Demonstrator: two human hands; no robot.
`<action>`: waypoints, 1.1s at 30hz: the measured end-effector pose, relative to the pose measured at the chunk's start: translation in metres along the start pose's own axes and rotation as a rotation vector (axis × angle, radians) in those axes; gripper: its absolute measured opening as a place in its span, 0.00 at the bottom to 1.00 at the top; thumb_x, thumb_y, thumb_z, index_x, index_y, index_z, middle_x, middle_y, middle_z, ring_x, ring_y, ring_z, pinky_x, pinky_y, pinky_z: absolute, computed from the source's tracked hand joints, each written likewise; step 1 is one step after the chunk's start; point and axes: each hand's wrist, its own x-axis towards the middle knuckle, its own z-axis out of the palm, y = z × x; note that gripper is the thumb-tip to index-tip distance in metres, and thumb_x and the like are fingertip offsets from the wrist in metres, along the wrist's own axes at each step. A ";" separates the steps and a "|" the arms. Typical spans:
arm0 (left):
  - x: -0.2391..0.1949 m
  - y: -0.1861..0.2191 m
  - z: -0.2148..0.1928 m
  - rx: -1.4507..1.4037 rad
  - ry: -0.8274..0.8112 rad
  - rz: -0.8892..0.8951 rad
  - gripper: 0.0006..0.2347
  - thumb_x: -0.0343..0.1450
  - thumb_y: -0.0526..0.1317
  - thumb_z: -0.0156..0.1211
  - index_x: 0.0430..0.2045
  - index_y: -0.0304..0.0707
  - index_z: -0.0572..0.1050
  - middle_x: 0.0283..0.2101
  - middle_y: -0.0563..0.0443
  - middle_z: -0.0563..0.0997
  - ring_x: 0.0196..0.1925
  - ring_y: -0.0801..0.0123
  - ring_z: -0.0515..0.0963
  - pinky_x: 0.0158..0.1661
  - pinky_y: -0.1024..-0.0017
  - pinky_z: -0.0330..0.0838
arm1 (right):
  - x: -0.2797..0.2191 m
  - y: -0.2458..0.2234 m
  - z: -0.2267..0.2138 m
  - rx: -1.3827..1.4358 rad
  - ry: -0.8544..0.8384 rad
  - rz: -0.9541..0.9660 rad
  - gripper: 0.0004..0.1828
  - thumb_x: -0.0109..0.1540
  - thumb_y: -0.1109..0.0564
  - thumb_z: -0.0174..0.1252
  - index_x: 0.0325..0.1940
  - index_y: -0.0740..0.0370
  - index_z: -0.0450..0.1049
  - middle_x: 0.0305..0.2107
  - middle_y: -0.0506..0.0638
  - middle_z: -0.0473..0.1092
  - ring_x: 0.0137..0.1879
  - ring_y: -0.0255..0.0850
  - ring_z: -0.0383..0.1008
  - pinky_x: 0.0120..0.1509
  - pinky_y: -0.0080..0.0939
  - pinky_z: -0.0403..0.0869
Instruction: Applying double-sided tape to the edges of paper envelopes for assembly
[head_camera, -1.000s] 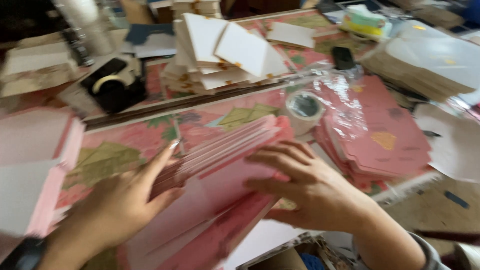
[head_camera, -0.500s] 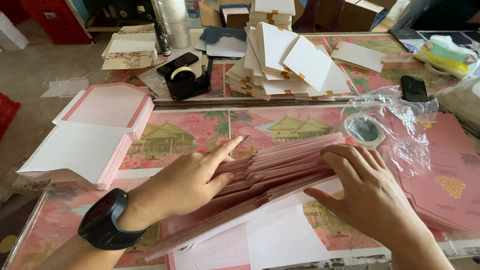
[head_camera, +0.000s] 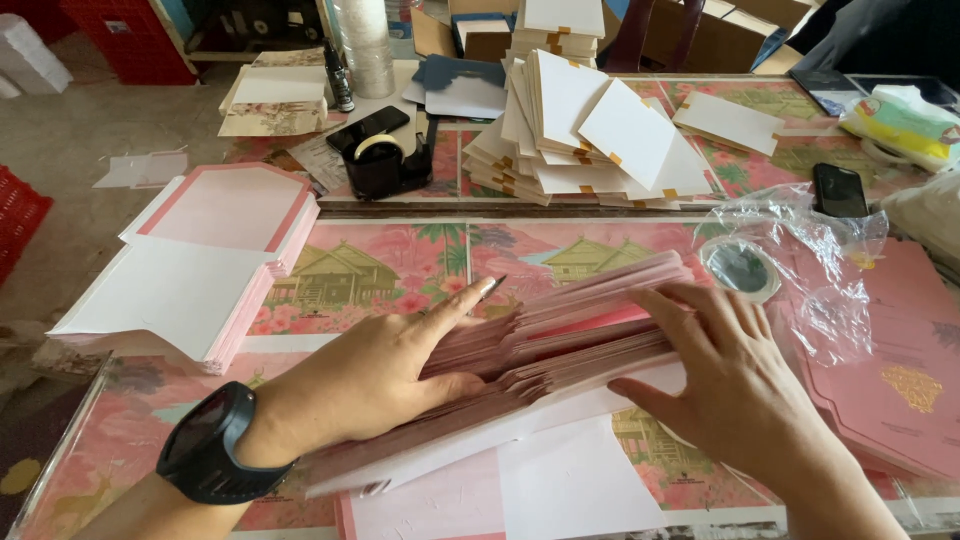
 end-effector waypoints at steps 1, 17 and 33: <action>-0.001 0.001 -0.003 -0.104 -0.039 -0.005 0.35 0.66 0.49 0.58 0.66 0.56 0.44 0.55 0.55 0.76 0.52 0.59 0.78 0.46 0.66 0.70 | 0.003 -0.002 0.000 -0.062 0.050 -0.035 0.46 0.48 0.38 0.66 0.65 0.53 0.59 0.60 0.58 0.55 0.61 0.54 0.61 0.62 0.56 0.64; -0.030 0.027 -0.031 1.286 0.337 0.186 0.61 0.71 0.93 0.14 0.68 0.18 0.34 0.70 0.29 0.35 0.72 0.54 0.34 0.65 0.60 0.27 | 0.003 0.014 0.000 0.046 -0.027 -0.046 0.42 0.50 0.41 0.62 0.63 0.62 0.62 0.53 0.54 0.65 0.64 0.53 0.61 0.66 0.52 0.64; -0.038 -0.008 0.019 0.512 0.296 0.164 0.48 0.56 0.50 0.70 0.65 0.28 0.43 0.41 0.40 0.76 0.37 0.53 0.74 0.37 0.62 0.67 | -0.031 0.032 0.003 0.471 0.041 0.395 0.45 0.44 0.60 0.59 0.66 0.59 0.55 0.64 0.50 0.56 0.67 0.43 0.56 0.69 0.47 0.56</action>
